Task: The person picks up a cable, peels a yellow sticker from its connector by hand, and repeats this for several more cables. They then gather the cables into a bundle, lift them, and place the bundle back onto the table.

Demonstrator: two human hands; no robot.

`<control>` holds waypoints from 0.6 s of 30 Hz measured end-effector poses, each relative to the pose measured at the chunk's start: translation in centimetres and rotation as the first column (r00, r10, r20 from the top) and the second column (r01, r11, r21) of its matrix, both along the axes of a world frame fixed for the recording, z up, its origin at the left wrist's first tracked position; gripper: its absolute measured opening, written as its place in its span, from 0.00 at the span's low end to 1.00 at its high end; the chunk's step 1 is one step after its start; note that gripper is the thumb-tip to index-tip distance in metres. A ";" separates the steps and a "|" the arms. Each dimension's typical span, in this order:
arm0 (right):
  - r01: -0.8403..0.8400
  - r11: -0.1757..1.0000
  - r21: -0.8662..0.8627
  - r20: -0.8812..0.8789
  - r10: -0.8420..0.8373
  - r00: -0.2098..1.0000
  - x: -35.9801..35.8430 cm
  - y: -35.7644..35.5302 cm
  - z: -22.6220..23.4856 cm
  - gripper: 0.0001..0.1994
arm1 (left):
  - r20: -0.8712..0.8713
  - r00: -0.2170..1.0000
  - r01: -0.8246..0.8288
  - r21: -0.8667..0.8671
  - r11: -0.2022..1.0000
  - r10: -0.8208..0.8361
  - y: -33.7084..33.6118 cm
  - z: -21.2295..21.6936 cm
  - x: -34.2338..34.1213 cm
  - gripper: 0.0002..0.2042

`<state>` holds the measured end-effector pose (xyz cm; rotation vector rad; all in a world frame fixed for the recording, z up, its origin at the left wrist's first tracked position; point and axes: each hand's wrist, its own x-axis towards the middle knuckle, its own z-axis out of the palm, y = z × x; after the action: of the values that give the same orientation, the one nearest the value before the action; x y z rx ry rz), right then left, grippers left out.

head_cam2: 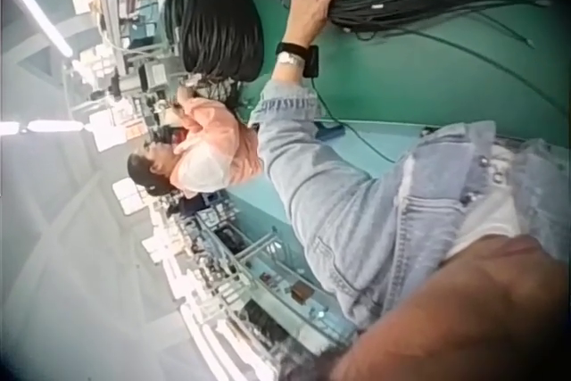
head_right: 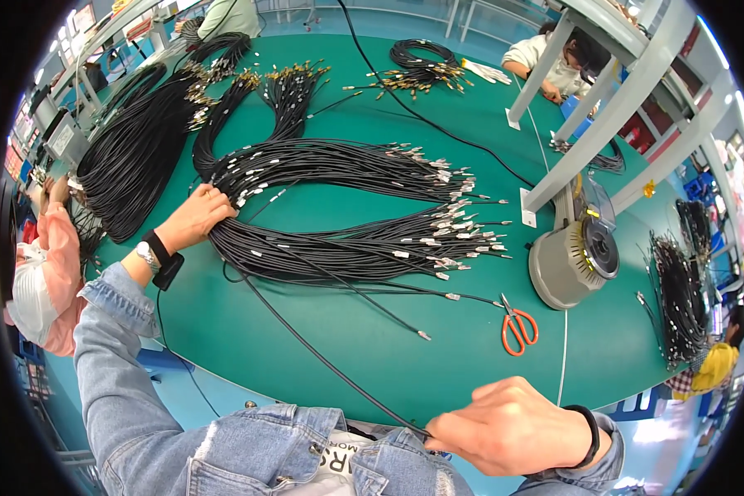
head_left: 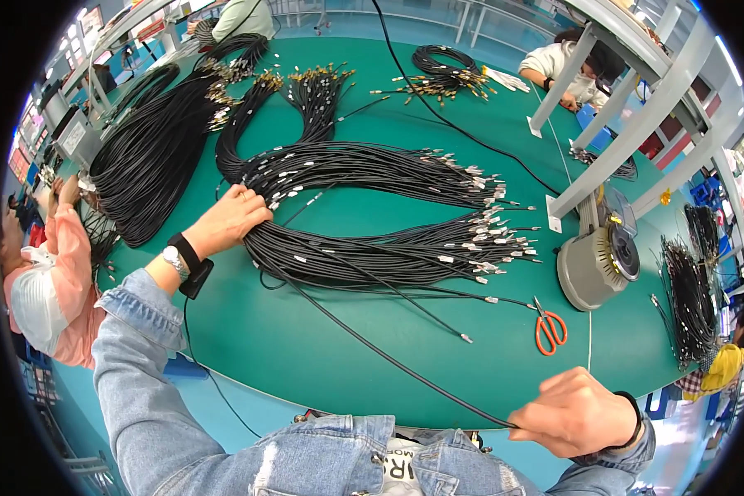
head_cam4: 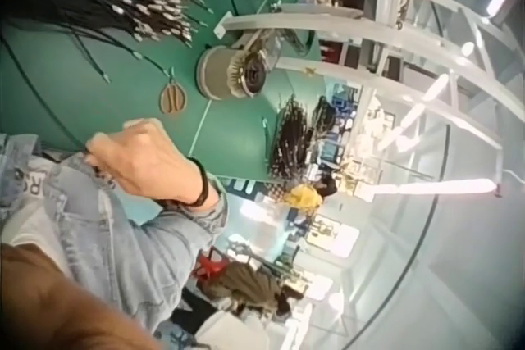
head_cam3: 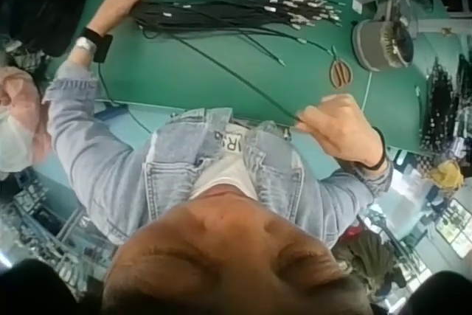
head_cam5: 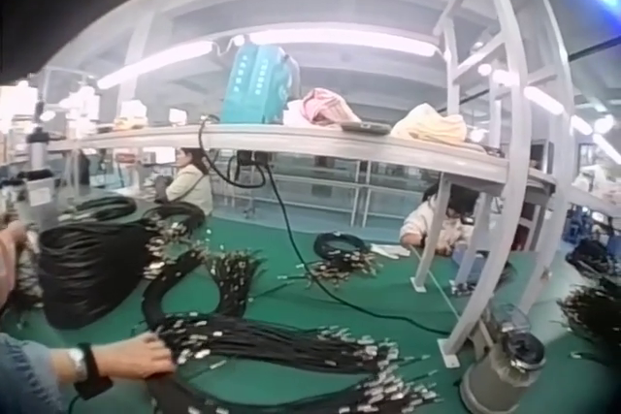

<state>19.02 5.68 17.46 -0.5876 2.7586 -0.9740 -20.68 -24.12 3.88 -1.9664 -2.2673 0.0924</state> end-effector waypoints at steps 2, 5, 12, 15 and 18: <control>0.044 0.996 0.076 0.014 -0.045 0.999 -0.1 1.1 -0.5 0.06 | -0.122 0.992 -0.007 -0.074 0.997 -0.003 0.5 1.2 -0.9 0.14; 0.127 0.963 0.237 0.029 -0.138 0.990 -0.3 3.0 -2.4 0.05 | -0.192 0.981 0.021 0.020 1.000 -0.017 1.1 4.6 -0.8 0.11; 0.365 0.875 0.316 -0.036 -0.374 0.927 -2.9 6.8 -13.7 0.06 | -0.097 0.995 0.011 -0.124 0.992 -0.023 -0.3 3.3 2.4 0.27; 0.354 0.851 0.388 -0.078 -0.353 0.932 -4.2 6.4 -14.2 0.09 | 0.047 0.992 -0.108 -0.208 0.972 0.120 -0.3 4.1 4.8 0.38; 0.369 0.826 0.426 -0.156 -0.335 0.929 -4.6 5.1 -14.4 0.13 | 0.294 0.951 -0.026 -0.223 0.974 0.093 2.3 5.5 7.2 0.52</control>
<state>14.44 10.79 3.09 -0.0361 3.0722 -0.3272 -13.46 -21.80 9.34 -2.1485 -2.6104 0.0485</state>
